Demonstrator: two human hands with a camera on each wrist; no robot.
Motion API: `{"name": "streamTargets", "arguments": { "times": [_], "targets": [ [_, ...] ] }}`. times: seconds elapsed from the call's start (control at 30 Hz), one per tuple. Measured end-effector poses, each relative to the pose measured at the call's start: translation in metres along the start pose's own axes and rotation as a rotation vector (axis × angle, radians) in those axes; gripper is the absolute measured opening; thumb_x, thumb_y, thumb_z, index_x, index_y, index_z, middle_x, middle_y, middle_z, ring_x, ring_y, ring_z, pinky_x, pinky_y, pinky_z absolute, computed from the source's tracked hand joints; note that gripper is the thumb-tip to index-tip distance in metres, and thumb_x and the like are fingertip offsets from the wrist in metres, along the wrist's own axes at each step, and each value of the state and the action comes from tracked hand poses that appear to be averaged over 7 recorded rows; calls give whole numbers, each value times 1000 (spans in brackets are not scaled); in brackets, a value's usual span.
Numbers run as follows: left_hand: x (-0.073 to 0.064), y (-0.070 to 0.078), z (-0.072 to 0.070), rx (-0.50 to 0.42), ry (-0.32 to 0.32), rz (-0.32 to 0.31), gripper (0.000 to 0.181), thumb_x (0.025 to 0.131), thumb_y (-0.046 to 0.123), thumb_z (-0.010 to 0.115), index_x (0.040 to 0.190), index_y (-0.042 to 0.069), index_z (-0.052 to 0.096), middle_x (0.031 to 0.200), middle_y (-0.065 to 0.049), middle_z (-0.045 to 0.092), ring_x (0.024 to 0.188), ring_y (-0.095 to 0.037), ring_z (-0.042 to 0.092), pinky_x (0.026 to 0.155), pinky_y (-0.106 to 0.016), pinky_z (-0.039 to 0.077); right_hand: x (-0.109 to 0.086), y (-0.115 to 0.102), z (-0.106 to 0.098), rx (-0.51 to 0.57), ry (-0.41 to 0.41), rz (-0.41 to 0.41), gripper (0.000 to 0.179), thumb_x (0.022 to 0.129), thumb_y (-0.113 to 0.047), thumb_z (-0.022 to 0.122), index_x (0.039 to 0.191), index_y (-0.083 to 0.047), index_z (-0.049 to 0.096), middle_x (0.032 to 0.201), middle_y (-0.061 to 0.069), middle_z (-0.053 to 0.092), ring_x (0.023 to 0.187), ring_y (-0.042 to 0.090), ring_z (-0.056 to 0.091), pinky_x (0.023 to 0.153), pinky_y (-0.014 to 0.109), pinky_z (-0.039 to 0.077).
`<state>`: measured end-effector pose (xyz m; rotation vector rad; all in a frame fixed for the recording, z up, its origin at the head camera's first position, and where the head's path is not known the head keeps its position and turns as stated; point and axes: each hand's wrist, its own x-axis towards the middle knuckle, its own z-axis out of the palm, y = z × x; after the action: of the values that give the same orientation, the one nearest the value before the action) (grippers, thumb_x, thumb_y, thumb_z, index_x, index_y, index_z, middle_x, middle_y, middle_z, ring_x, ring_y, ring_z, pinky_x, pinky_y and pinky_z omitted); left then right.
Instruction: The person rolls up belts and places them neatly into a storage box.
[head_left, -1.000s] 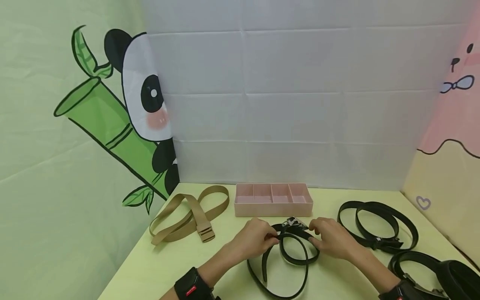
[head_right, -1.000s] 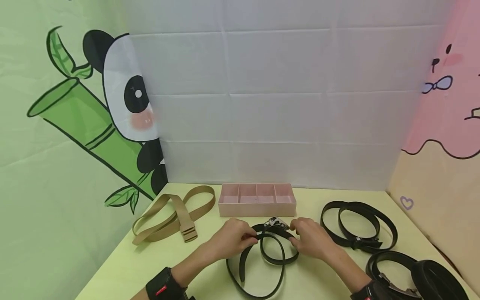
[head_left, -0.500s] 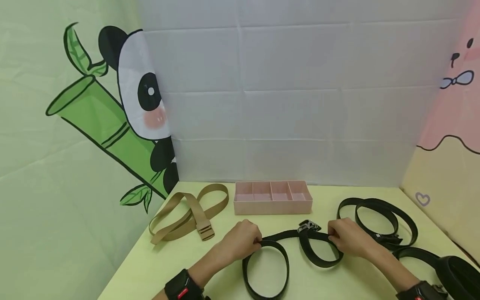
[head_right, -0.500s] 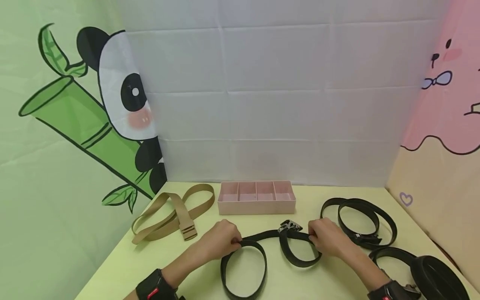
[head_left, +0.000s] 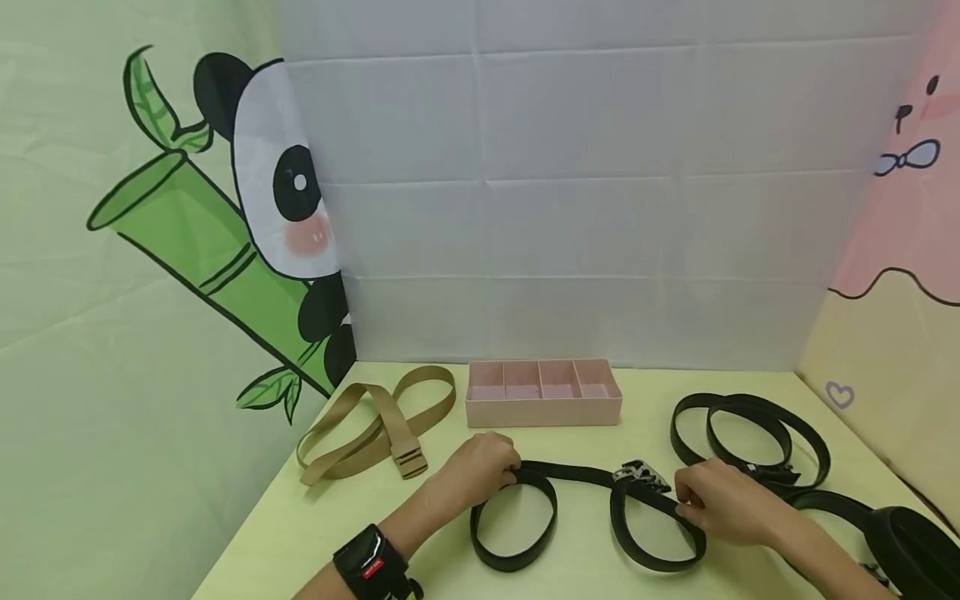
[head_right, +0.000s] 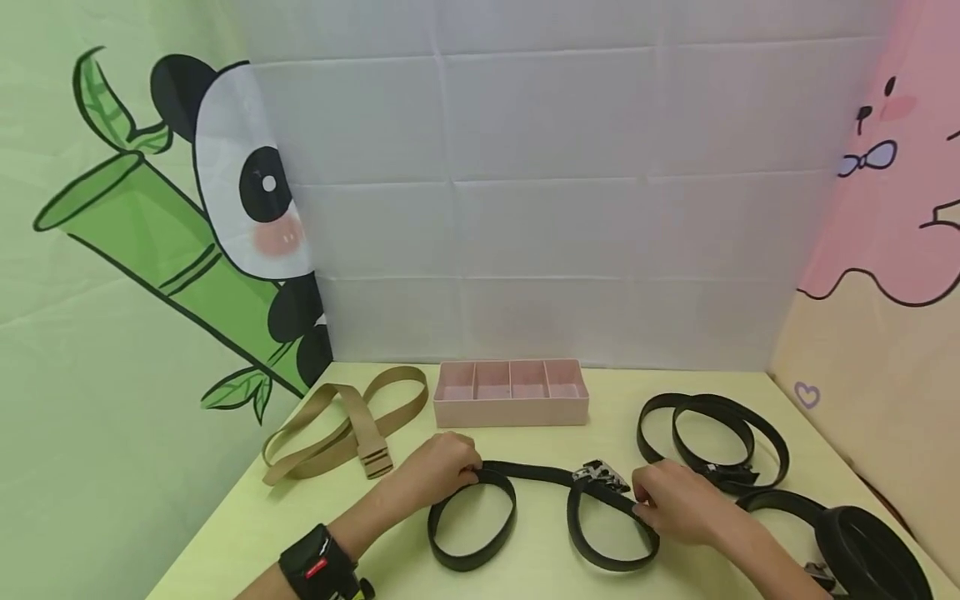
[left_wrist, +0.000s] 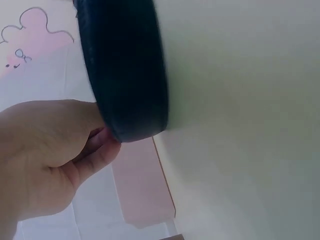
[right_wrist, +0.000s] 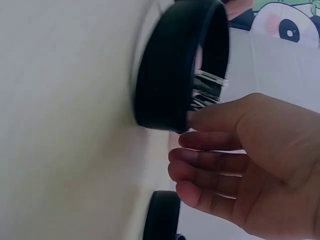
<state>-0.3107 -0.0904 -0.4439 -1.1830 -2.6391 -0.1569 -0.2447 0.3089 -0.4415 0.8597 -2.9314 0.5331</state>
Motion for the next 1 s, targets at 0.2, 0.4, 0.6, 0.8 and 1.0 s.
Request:
{"name": "streamTargets", "arguments": {
  "times": [0.2, 0.4, 0.6, 0.8, 1.0],
  "targets": [
    [-8, 11, -4, -56, -4, -44, 12, 94, 14, 93, 87, 13, 84, 84, 3, 76, 74, -2, 64, 65, -16, 49, 32, -30, -8, -35, 118, -59, 13, 100, -18, 84, 91, -20, 75, 86, -14, 70, 77, -2, 59, 67, 26, 51],
    [-15, 28, -11, -85, 35, -159, 30, 91, 9, 93, 71, 14, 71, 72, 5, 66, 65, 0, 50, 57, -19, 41, 82, -65, -2, -36, 81, -184, 4, 101, -13, 83, 103, -14, 79, 101, -3, 79, 94, 19, 75, 81, 36, 62],
    [-14, 38, -7, -8, 71, -245, 34, 86, 5, 94, 66, 15, 67, 73, 0, 71, 64, -10, 65, 53, -24, 44, 128, -84, 14, -139, -12, -278, 8, 96, -4, 85, 93, -8, 79, 90, 2, 76, 80, 16, 68, 71, 29, 55],
    [-10, 39, -6, 20, 66, -260, 41, 82, 2, 96, 61, 17, 63, 72, 1, 72, 63, -9, 63, 51, -24, 41, 150, -92, 27, -181, -54, -279, 15, 92, -3, 87, 85, -11, 77, 80, -2, 74, 71, 7, 60, 67, 24, 51],
    [-6, 39, -4, 48, 98, -235, 39, 81, 3, 96, 62, 17, 65, 72, 2, 74, 65, -13, 70, 52, -23, 44, 156, -93, 35, -227, -49, -255, 29, 91, -3, 89, 74, -16, 70, 71, -6, 69, 64, 3, 54, 62, 21, 46]
  ]
}}
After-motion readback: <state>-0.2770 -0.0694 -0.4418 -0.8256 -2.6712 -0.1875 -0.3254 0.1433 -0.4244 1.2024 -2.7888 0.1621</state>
